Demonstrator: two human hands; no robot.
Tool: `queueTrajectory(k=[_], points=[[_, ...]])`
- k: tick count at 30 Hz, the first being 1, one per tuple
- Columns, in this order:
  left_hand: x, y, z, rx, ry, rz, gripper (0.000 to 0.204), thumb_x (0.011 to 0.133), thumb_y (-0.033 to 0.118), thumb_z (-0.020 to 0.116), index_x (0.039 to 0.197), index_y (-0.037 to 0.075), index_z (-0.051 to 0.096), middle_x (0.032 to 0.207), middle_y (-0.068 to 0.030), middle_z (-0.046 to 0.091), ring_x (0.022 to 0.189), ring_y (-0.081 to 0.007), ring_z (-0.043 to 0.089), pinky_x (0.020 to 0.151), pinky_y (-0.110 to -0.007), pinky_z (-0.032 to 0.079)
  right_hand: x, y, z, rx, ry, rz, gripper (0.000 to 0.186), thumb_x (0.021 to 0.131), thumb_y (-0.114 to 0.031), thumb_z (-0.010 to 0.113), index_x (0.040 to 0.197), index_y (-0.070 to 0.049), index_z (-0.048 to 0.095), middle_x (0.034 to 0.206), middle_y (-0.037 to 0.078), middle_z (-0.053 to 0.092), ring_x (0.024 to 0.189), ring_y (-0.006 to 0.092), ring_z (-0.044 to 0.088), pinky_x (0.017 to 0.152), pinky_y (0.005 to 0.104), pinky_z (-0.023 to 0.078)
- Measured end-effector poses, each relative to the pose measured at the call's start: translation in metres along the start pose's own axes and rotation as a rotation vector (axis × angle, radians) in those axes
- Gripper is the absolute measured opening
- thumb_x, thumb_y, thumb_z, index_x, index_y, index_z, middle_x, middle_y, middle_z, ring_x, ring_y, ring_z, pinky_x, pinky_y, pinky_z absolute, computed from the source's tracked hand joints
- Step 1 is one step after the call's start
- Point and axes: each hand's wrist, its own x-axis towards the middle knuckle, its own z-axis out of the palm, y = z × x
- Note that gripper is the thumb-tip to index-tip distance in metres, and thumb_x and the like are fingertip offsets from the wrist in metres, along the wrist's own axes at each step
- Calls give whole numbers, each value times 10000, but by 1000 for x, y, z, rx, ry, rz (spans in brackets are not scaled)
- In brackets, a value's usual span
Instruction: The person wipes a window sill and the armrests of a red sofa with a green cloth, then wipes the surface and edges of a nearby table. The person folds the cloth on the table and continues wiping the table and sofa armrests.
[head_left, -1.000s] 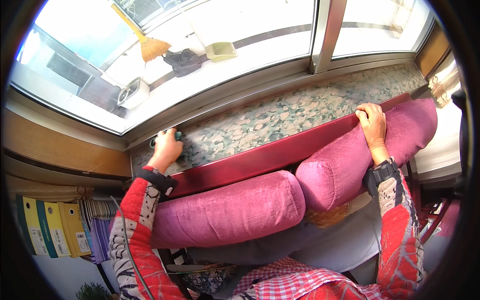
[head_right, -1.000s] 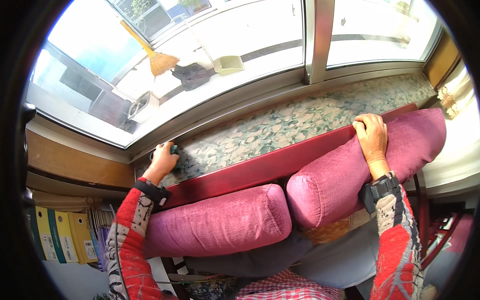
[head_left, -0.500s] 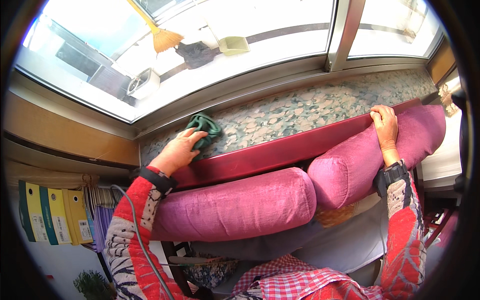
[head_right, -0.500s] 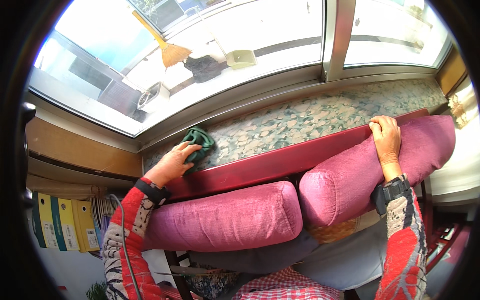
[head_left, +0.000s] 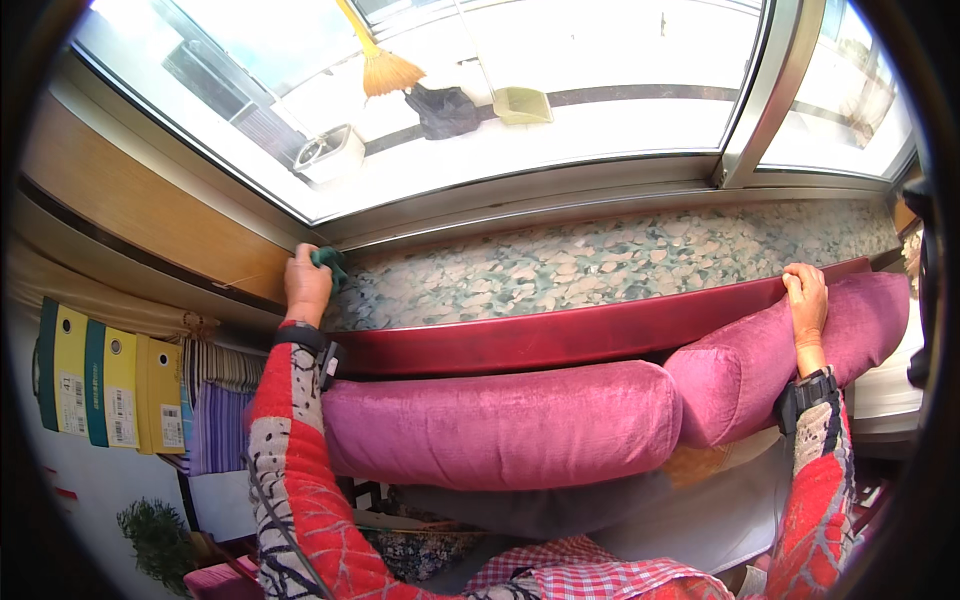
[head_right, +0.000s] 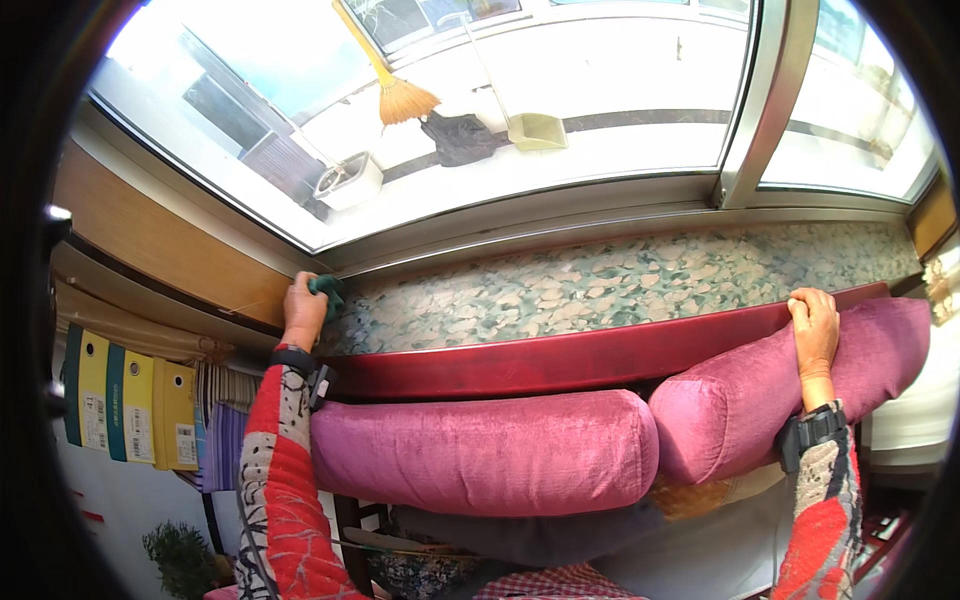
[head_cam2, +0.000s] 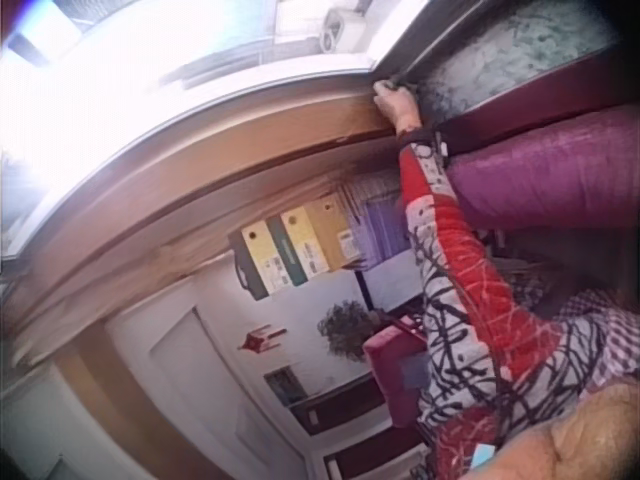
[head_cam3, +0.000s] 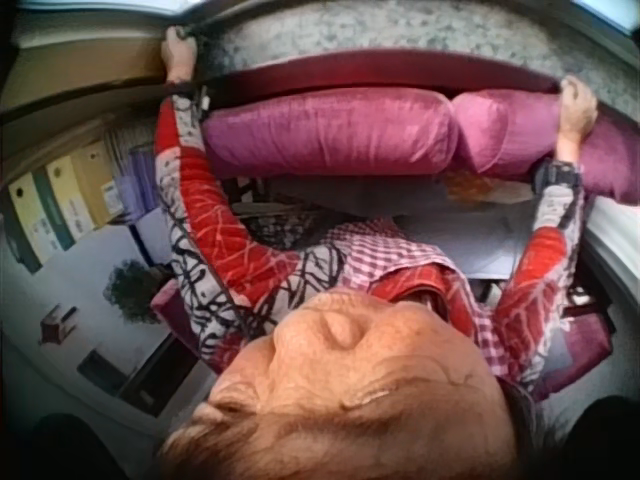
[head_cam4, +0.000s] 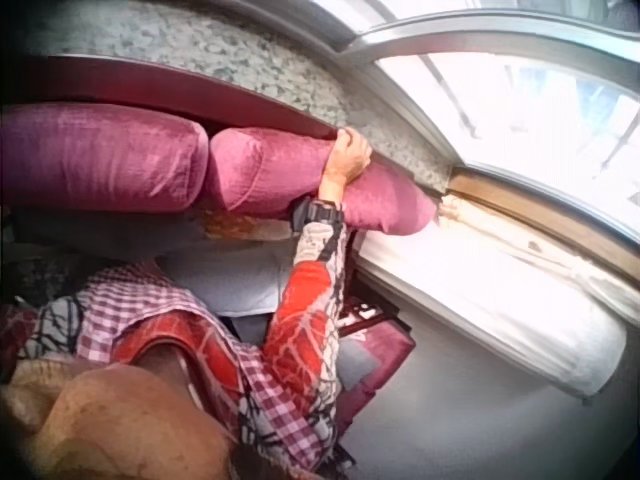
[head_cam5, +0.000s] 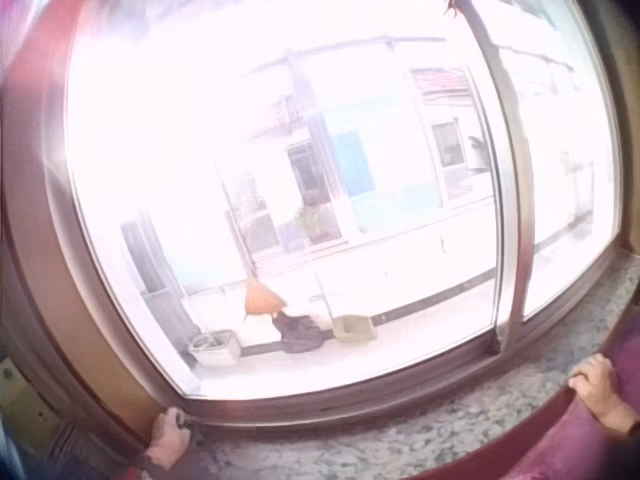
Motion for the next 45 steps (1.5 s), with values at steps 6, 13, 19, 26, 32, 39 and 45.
queueTrajectory(k=[6, 13, 19, 26, 32, 39, 45], points=[[18, -5, 41, -104, 117, -122, 595, 826, 258, 791, 1374, 147, 588, 1235, -263, 646, 1160, -437, 631, 987, -486, 522, 1, 2, -1, -7, -14, 4, 143, 908, -180, 645, 964, -76, 726, 1032, 79, 724, 1059, 290, 634, 927, 405, 490], [10, 51, 27, -509, 172, -29, 435, 817, 197, 809, 1225, 100, 692, 1166, -166, 697, 1077, -331, 667, 968, -402, 522, 3, -10, -2, 10, 2, 40, 130, 892, -190, 682, 941, -85, 741, 1008, 70, 730, 1028, 285, 641, 904, 403, 495], [-28, 193, 18, -623, -26, 132, 349, 828, 192, 815, 1139, 99, 688, 983, -111, 686, 889, -207, 633, 835, -343, 524, 2, -19, -3, -10, 56, 5, 112, 881, -210, 698, 893, -107, 738, 990, 46, 727, 1016, 274, 639, 891, 416, 482], [-78, 399, 47, -911, -276, 193, 381, 852, 209, 835, 1166, 70, 670, 970, -47, 688, 862, -115, 623, 784, -289, 553, -1, -27, -2, 22, 145, 20, 102, 871, -226, 695, 839, -135, 731, 948, 45, 710, 989, 289, 629, 878, 444, 477], [-135, 574, 67, -911, -342, 452, 506, 787, 240, 836, 1227, 63, 661, 1185, -208, 612, 1093, -383, 635, 961, -439, 525, -1, -29, -2, 87, 232, -13, 80, 854, -206, 703, 833, -130, 711, 921, 46, 694, 954, 290, 626, 873, 450, 475], [-132, 597, 9, -1383, -501, 254, 440, 826, 44, 772, 1239, 6, 626, 1025, -90, 681, 915, -178, 682, 811, -314, 587, -1, -31, -4, 101, 276, -14, 64, 839, -171, 702, 824, -109, 712, 884, 50, 685, 922, 289, 628, 861, 429, 474], [-68, 631, -117, -1565, -449, 548, 374, 868, 91, 778, 1166, -40, 593, 886, -132, 692, 660, -209, 707, 498, -311, 568, -2, -32, -2, 96, 274, -19, 61, 839, -171, 699, 797, -127, 696, 891, 42, 681, 932, 286, 622, 846, 438, 473]])
